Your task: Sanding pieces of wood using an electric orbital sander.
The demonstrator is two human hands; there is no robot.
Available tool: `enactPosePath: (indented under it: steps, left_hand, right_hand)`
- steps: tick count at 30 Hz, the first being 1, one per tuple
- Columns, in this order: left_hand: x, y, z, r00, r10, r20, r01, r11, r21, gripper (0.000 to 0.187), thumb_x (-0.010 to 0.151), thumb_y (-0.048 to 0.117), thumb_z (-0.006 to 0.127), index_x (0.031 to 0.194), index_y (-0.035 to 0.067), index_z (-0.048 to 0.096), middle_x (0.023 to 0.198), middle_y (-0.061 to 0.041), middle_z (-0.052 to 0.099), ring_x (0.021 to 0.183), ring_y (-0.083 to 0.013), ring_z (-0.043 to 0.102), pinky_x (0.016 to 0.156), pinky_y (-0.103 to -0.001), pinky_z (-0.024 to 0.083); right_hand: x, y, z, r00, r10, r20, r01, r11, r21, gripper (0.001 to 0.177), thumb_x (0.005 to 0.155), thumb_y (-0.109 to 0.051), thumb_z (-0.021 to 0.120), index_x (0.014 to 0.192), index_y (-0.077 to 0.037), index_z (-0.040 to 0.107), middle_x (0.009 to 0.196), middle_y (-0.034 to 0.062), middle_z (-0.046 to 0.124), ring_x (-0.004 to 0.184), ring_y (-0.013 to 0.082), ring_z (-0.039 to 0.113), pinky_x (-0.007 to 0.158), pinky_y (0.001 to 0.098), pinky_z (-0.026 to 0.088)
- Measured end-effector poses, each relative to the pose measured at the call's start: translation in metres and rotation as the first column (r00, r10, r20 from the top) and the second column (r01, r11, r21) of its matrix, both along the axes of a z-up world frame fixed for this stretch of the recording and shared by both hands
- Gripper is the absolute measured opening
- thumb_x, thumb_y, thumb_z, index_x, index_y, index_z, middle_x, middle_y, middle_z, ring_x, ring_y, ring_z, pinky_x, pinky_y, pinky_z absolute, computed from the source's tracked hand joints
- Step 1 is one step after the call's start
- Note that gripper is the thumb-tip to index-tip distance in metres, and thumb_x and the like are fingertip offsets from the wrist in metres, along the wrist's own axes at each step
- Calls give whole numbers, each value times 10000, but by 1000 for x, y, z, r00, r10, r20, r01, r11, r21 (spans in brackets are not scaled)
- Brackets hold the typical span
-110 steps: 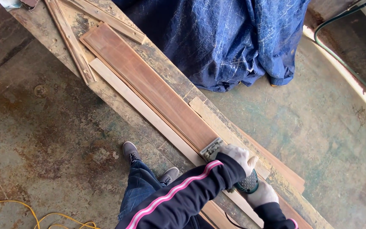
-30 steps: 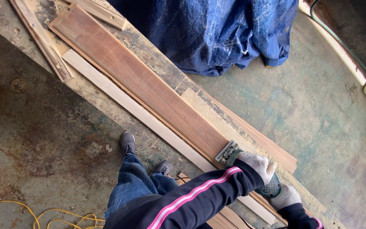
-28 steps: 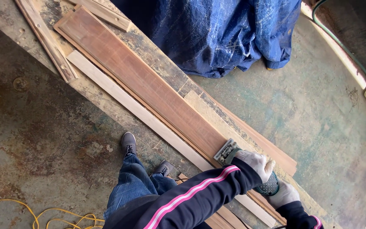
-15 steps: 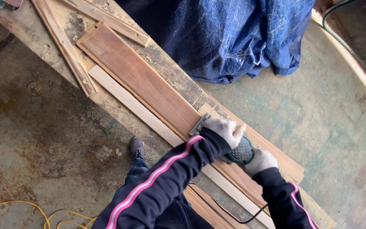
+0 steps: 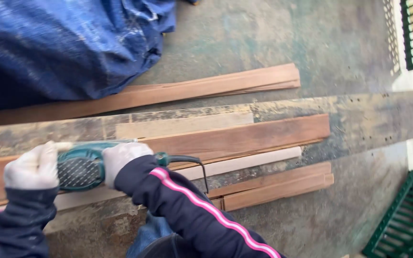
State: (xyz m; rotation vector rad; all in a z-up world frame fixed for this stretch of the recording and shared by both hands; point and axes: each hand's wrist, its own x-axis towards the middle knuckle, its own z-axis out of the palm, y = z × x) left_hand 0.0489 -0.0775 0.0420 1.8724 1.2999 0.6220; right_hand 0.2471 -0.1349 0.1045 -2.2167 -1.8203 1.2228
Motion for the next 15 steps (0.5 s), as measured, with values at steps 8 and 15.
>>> enactPosePath:
  steps: [8, 15]
  left_hand:
    - [83, -51, 1, 994, 81, -79, -88, 993, -82, 293, 1160, 245, 574, 1087, 67, 794, 817, -98, 750, 726, -138, 679, 754, -291, 515]
    - [217, -101, -6, 995, -31, -91, 34, 999, 36, 254, 1027, 311, 627, 1029, 140, 815, 850, -105, 768, 728, -216, 739, 695, -327, 565]
  right_hand:
    - [79, -60, 3, 999, -26, -21, 26, 1000, 11, 211, 748, -196, 702, 899, -69, 777, 870, 178, 764, 842, 349, 756, 751, 469, 600]
    - [195, -131, -13, 994, -67, 85, 72, 996, -55, 295, 758, -179, 683, 1034, -83, 729, 895, 190, 748, 891, 364, 744, 818, 469, 587]
